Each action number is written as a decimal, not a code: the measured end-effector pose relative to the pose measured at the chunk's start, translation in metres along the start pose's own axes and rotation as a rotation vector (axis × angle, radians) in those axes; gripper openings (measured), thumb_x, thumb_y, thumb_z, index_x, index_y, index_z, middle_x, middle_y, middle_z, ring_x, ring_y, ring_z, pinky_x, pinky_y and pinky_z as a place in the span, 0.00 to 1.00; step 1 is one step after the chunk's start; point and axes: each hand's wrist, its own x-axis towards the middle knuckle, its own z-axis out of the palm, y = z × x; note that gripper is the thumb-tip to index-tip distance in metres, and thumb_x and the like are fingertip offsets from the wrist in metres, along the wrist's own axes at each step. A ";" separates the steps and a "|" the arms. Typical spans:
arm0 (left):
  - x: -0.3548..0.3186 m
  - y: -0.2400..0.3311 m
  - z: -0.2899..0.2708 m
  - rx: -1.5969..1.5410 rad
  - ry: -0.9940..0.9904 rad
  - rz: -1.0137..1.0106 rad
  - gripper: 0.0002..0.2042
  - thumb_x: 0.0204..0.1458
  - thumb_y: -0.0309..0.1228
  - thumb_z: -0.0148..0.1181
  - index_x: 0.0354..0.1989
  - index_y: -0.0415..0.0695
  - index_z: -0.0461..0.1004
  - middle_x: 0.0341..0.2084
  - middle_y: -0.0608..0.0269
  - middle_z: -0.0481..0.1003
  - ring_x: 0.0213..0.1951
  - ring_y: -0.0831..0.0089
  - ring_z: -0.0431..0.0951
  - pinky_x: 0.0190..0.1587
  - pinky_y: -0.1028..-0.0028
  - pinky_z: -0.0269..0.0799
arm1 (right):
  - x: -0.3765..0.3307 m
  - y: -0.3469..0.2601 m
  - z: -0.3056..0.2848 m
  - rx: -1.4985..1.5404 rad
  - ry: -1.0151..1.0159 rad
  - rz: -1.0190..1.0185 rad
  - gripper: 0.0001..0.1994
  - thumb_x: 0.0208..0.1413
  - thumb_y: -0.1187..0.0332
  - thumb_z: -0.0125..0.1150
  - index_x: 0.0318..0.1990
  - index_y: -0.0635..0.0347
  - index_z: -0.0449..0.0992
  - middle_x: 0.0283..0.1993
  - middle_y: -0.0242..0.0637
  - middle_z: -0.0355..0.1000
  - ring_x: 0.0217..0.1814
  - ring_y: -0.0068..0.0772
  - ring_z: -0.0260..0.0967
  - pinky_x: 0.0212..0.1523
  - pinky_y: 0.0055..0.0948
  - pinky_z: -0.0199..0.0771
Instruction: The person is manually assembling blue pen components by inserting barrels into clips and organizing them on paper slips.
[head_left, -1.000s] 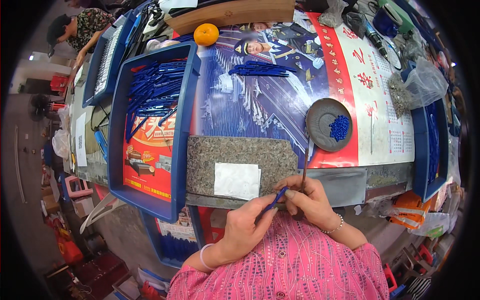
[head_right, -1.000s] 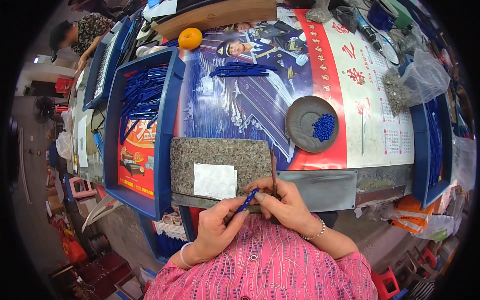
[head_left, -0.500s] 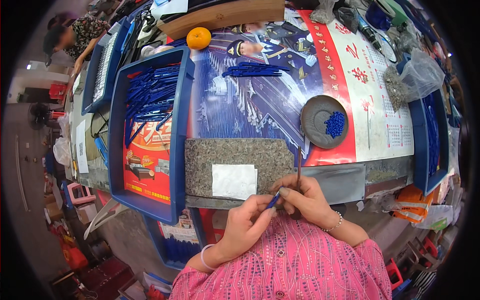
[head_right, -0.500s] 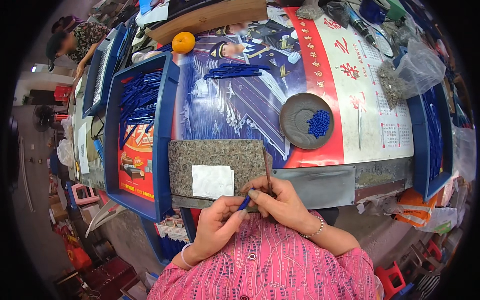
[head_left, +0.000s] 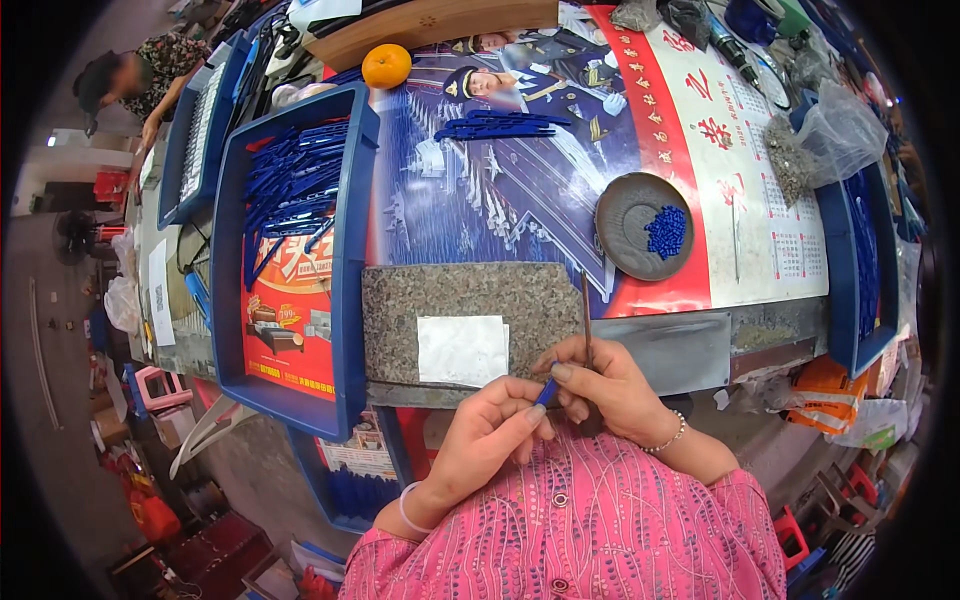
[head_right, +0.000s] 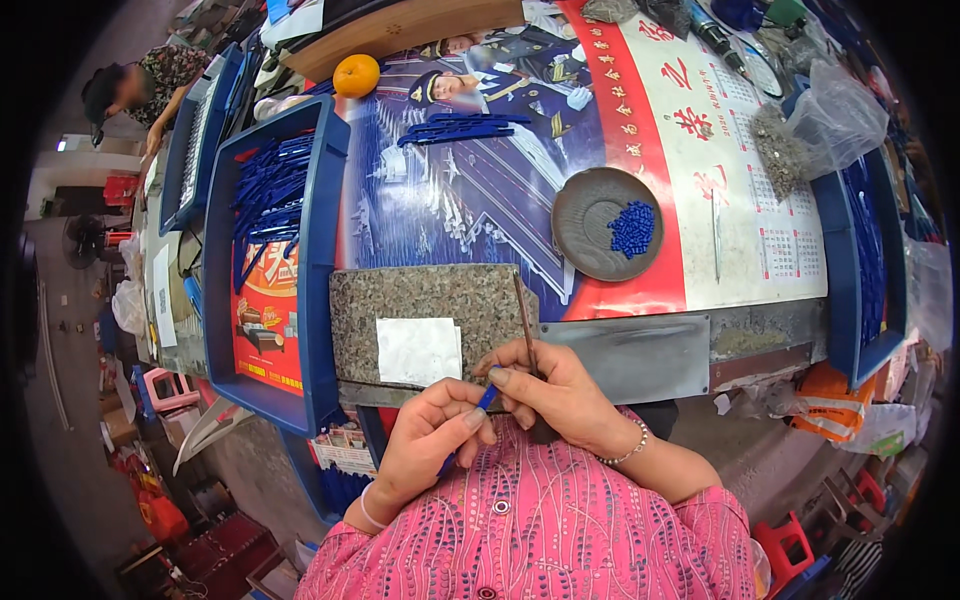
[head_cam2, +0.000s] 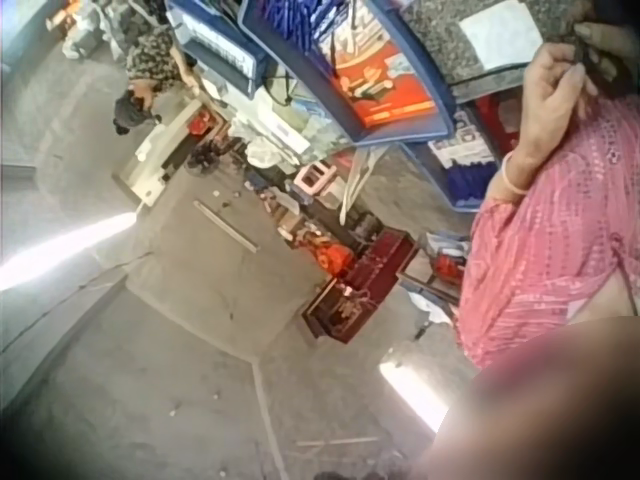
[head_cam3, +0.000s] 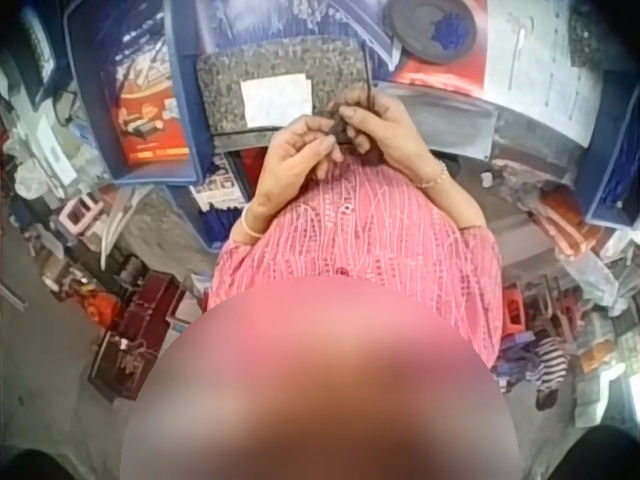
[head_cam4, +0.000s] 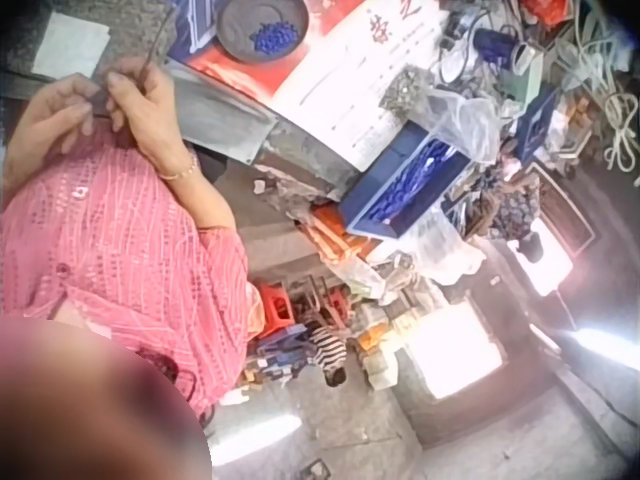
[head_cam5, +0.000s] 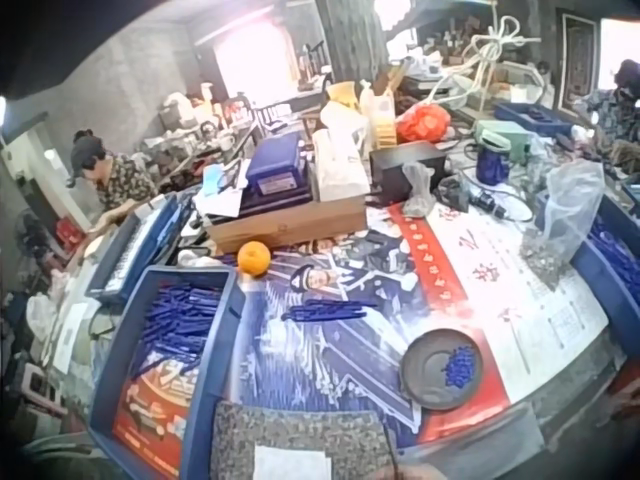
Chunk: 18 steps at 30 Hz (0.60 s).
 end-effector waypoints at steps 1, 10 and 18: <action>0.000 0.000 0.000 0.000 -0.001 0.000 0.09 0.56 0.24 0.48 0.44 0.35 0.66 0.26 0.58 0.75 0.18 0.82 0.68 0.22 0.84 0.63 | 0.000 0.000 0.000 0.000 0.001 0.000 0.10 0.57 0.70 0.52 0.43 0.67 0.70 0.21 0.28 0.65 0.18 0.14 0.58 0.20 0.15 0.58; -0.005 -0.001 0.003 0.002 -0.018 -0.002 0.11 0.54 0.22 0.52 0.45 0.36 0.64 0.24 0.62 0.74 0.19 0.85 0.68 0.20 0.86 0.62 | -0.002 0.004 0.001 0.075 -0.015 0.003 0.09 0.55 0.70 0.56 0.40 0.66 0.70 0.20 0.29 0.64 0.17 0.16 0.57 0.19 0.16 0.57; -0.010 -0.003 0.005 0.111 -0.010 0.061 0.10 0.57 0.24 0.49 0.46 0.36 0.62 0.26 0.59 0.75 0.18 0.82 0.70 0.21 0.84 0.65 | -0.001 0.016 0.000 0.095 -0.004 -0.030 0.09 0.55 0.66 0.59 0.34 0.62 0.68 0.20 0.30 0.65 0.16 0.16 0.58 0.18 0.15 0.57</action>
